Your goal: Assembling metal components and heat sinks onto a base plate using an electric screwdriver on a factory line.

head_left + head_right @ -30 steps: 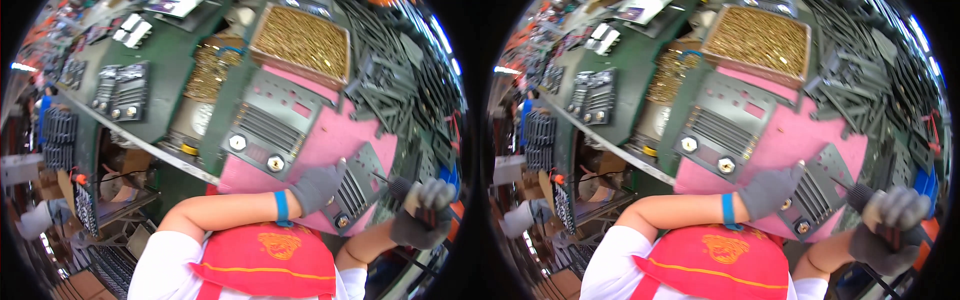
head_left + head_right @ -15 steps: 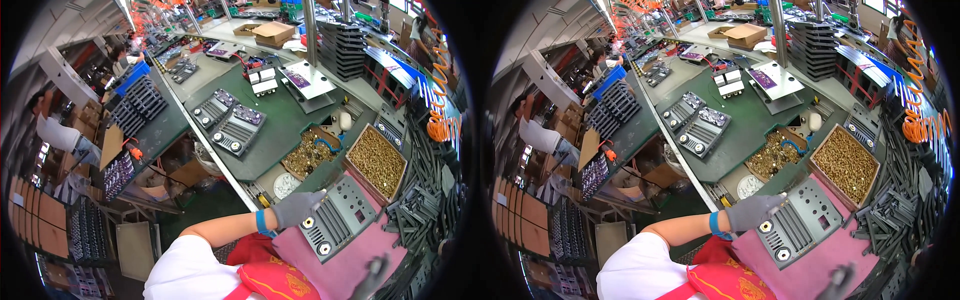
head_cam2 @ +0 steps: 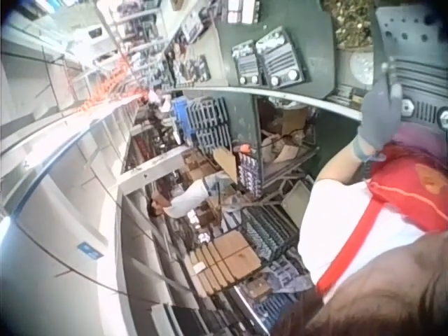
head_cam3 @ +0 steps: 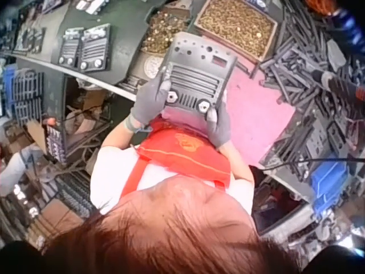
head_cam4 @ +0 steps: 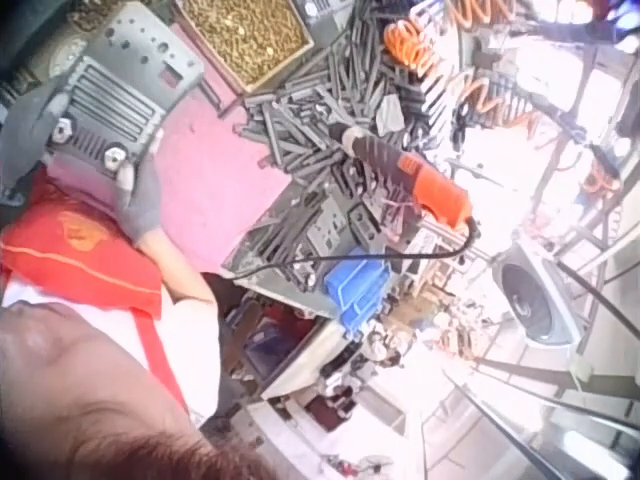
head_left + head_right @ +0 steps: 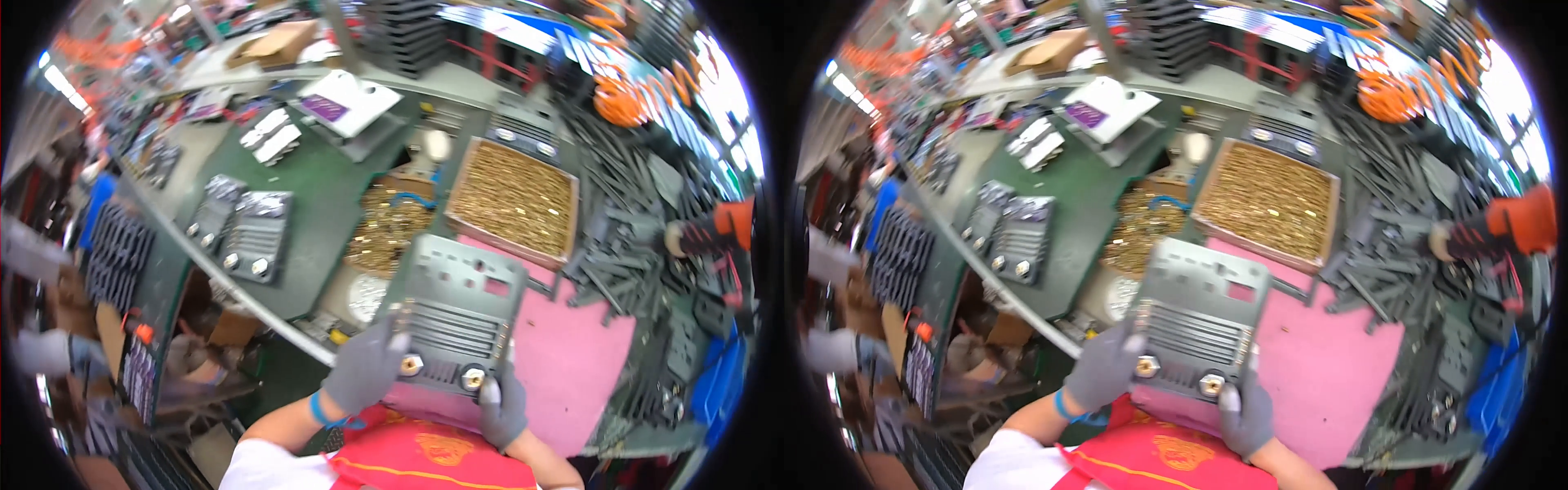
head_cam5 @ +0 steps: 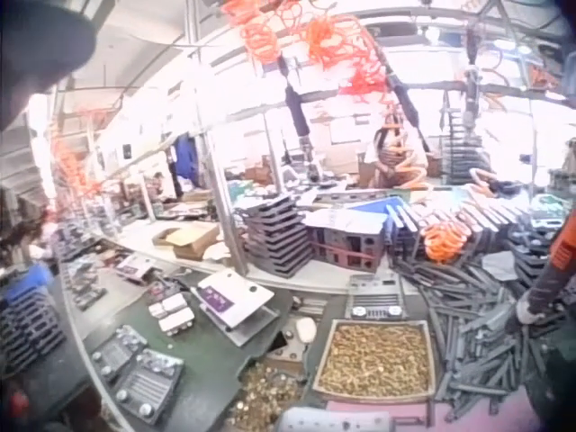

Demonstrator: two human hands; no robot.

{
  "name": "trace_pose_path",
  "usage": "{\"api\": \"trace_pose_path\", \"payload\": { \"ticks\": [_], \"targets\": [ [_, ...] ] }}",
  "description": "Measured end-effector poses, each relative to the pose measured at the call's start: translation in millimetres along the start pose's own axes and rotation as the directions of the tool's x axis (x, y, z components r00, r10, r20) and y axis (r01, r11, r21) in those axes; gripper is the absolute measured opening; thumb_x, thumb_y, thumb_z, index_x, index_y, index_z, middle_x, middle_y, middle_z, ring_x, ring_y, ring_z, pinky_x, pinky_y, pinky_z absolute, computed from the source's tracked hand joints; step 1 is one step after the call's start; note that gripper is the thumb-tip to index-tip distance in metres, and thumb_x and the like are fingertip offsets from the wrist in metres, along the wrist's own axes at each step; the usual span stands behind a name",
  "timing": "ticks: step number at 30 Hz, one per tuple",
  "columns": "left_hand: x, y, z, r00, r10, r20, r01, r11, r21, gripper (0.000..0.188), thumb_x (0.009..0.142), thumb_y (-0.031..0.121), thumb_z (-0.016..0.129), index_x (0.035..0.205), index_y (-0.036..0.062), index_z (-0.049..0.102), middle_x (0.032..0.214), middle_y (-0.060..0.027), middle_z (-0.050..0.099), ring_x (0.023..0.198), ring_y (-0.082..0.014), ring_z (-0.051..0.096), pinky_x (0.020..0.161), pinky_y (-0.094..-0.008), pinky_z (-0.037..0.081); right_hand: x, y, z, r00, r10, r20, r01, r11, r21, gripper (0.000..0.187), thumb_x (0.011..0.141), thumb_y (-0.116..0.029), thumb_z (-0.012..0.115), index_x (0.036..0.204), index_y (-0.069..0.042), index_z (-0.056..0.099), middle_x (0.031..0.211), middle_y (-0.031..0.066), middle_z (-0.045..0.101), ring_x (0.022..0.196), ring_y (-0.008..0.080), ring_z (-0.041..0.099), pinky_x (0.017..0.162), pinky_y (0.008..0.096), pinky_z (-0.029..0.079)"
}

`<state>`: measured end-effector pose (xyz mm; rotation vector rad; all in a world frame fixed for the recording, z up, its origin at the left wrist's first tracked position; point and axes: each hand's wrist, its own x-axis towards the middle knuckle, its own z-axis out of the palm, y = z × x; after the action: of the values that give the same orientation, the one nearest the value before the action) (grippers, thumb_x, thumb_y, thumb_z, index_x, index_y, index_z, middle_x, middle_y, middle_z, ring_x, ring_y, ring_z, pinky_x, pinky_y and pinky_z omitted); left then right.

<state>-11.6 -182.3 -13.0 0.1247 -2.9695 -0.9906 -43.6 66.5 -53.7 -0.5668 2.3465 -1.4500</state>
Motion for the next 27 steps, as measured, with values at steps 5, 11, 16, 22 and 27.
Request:
{"api": "trace_pose_path", "payload": {
  "ticks": [5,11,16,22,27],
  "targets": [
    [41.8,40.6,-48.2,0.976,-0.098,-0.193,0.051,0.970,-0.236,0.038,0.096,0.023,0.050,0.120,-0.0055,0.058,0.085,-0.0261,0.062,0.076,-0.0428,0.063,0.066,-0.0459,0.048,49.9,-29.5,-36.1,0.962,-0.229,-0.148,0.226,0.974,-0.032,0.065,0.097,-0.017,0.042,0.151,0.009,0.016,0.074,0.0203,0.058,0.059,0.0338,0.058,0.057,0.0415,0.045],
    [248.4,44.3,-59.4,0.967,0.055,-0.248,-0.125,0.953,-0.276,0.046,0.096,0.040,0.047,0.101,-0.0011,0.066,0.090,-0.0248,0.066,0.088,-0.0429,0.063,0.075,-0.0458,0.048,203.8,-40.6,-88.4,0.800,-0.128,-0.586,0.098,0.992,-0.082,0.053,0.098,-0.028,0.037,0.141,0.002,0.045,0.082,0.0267,0.063,0.077,0.0376,0.063,0.073,0.0424,0.047],
    [361.8,56.1,-30.2,0.969,-0.083,-0.232,0.049,0.988,-0.149,0.051,0.095,0.045,0.046,0.098,0.0000,0.070,0.095,-0.0255,0.068,0.096,-0.0428,0.064,0.085,-0.0488,0.049,302.8,-8.6,-137.7,0.698,-0.107,-0.708,-0.036,0.982,-0.184,0.054,0.096,-0.035,0.033,0.134,-0.003,0.055,0.108,0.0310,0.064,0.105,0.0471,0.060,0.091,0.0490,0.045],
    [418.7,37.8,14.7,0.977,0.126,0.173,-0.207,0.757,0.619,0.035,0.098,0.019,0.041,0.113,0.0067,0.070,0.113,-0.0184,0.069,0.101,-0.0344,0.069,0.086,-0.0432,0.055,349.5,30.6,-172.3,0.876,0.075,-0.477,-0.290,0.871,-0.397,0.053,0.094,-0.040,0.032,0.121,-0.006,0.064,0.113,0.0287,0.063,0.110,0.0450,0.058,0.096,0.0496,0.045],
    [451.9,16.4,25.0,0.929,0.324,0.177,-0.348,0.608,0.714,0.025,0.084,0.015,0.066,0.108,0.0096,0.070,0.102,-0.0177,0.070,0.093,-0.0334,0.070,0.080,-0.0423,0.057,314.4,40.6,-181.8,0.804,-0.096,-0.586,-0.197,0.888,-0.416,0.051,0.097,-0.046,0.035,0.120,-0.011,0.063,0.115,0.0247,0.063,0.111,0.0443,0.056,0.095,0.0479,0.045]
  ]
}}
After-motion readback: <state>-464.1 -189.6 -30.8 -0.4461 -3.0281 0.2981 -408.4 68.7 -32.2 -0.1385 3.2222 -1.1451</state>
